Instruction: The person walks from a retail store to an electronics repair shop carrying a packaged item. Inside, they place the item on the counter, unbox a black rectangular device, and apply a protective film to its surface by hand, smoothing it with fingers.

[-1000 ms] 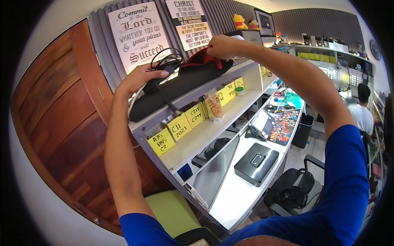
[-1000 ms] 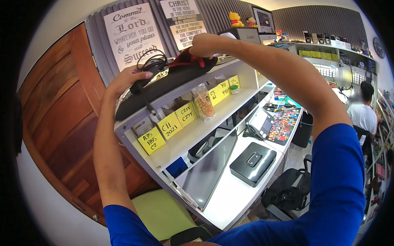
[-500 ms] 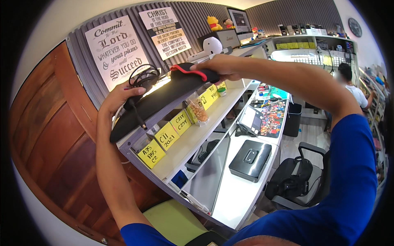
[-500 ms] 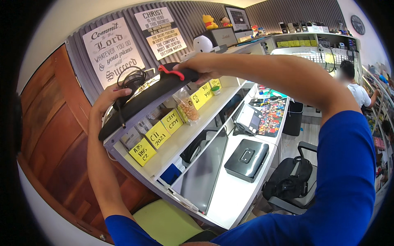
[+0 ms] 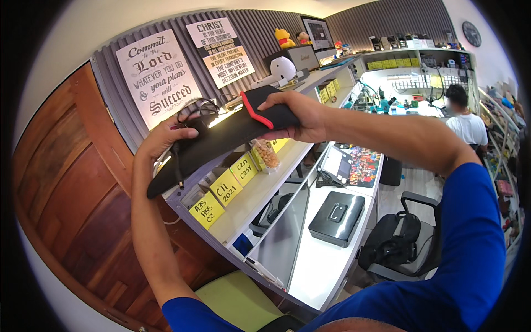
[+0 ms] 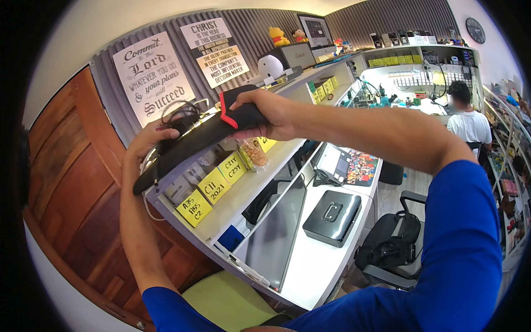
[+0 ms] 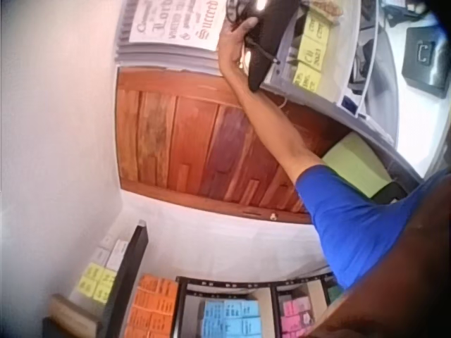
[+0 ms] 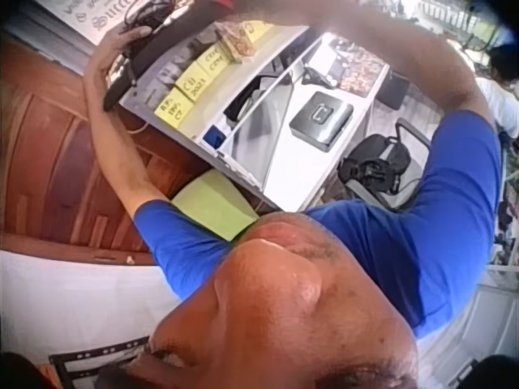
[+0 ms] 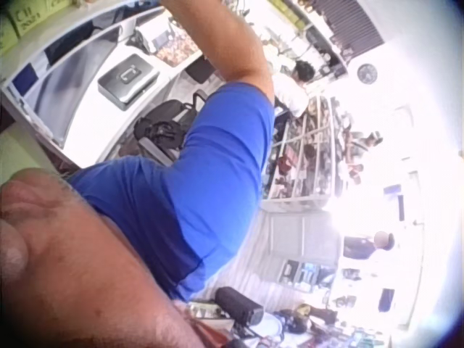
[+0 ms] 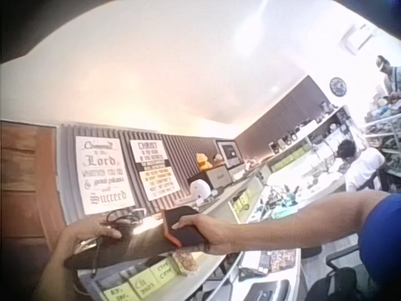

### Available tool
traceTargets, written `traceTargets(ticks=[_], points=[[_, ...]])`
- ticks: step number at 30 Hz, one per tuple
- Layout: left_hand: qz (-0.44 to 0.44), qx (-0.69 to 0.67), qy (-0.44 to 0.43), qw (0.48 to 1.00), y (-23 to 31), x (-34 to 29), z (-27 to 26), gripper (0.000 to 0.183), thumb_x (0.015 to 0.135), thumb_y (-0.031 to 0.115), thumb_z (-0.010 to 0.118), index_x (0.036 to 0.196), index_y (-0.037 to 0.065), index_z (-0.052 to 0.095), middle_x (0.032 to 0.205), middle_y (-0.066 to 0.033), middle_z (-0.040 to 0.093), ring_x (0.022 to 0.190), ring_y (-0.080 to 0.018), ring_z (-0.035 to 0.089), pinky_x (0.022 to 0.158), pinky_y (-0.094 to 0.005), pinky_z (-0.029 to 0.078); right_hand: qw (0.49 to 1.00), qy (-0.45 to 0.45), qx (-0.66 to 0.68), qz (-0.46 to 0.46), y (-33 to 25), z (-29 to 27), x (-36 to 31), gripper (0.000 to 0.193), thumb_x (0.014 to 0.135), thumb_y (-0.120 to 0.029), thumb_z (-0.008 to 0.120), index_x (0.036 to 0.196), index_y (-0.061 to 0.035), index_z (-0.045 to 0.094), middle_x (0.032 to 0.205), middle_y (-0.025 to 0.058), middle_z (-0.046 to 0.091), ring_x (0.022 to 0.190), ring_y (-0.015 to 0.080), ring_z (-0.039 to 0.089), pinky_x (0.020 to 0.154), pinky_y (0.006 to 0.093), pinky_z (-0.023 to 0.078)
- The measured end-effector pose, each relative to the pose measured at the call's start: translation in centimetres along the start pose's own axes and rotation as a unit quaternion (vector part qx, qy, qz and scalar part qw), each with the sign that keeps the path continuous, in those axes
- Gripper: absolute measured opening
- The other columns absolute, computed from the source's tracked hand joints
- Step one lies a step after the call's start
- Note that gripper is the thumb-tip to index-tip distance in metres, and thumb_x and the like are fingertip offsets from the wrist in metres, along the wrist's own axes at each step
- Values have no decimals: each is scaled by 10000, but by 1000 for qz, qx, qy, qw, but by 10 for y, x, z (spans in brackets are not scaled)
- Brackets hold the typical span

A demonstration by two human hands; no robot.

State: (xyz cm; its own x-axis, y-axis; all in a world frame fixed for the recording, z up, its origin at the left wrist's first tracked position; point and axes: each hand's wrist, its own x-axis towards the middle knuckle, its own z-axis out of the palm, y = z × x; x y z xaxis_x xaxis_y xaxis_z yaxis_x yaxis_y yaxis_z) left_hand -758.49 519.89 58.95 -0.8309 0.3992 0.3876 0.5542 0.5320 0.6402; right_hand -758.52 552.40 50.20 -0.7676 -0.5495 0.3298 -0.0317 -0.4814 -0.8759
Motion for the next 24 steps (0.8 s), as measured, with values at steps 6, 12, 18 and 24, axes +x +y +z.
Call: traceTargets(ticks=[6, 12, 18, 24], points=[[-11, 184, -48, 982, 30, -14, -2, 606, 767, 221, 829, 1317, 76, 620, 1022, 13, 648, 911, -87, 546, 856, -220, 426, 995, 60, 50, -69, 12, 23, -56, 418, 869, -167, 663, 1204, 26, 505, 1075, 149, 652, 890, 232, 728, 743, 335, 660], [-28, 142, -76, 987, 65, -22, 25, 586, 790, 183, 798, 1330, 53, 609, 1228, -43, 643, 1096, -115, 566, 985, -258, 433, 991, -85, 102, 26, 6, 17, -72, 364, 873, -186, 633, 1159, 7, 517, 1041, 180, 638, 892, 300, 713, 765, 395, 658], [46, 193, -8, 980, 80, -14, 38, 590, 806, 256, 806, 1332, 64, 617, 1211, -45, 668, 1091, -109, 584, 996, -247, 416, 982, 58, 145, -102, 25, 23, -98, 258, 832, -128, 616, 1037, 18, 562, 903, 135, 661, 719, 233, 709, 596, 386, 646], [69, 104, 112, 986, 54, 21, -10, 608, 885, 390, 736, 1309, -21, 593, 1146, -26, 653, 995, -74, 567, 911, -213, 431, 962, 153, 193, -120, 31, 9, -157, 319, 800, -168, 636, 1051, 28, 604, 867, 128, 683, 721, 214, 716, 656, 360, 638]])
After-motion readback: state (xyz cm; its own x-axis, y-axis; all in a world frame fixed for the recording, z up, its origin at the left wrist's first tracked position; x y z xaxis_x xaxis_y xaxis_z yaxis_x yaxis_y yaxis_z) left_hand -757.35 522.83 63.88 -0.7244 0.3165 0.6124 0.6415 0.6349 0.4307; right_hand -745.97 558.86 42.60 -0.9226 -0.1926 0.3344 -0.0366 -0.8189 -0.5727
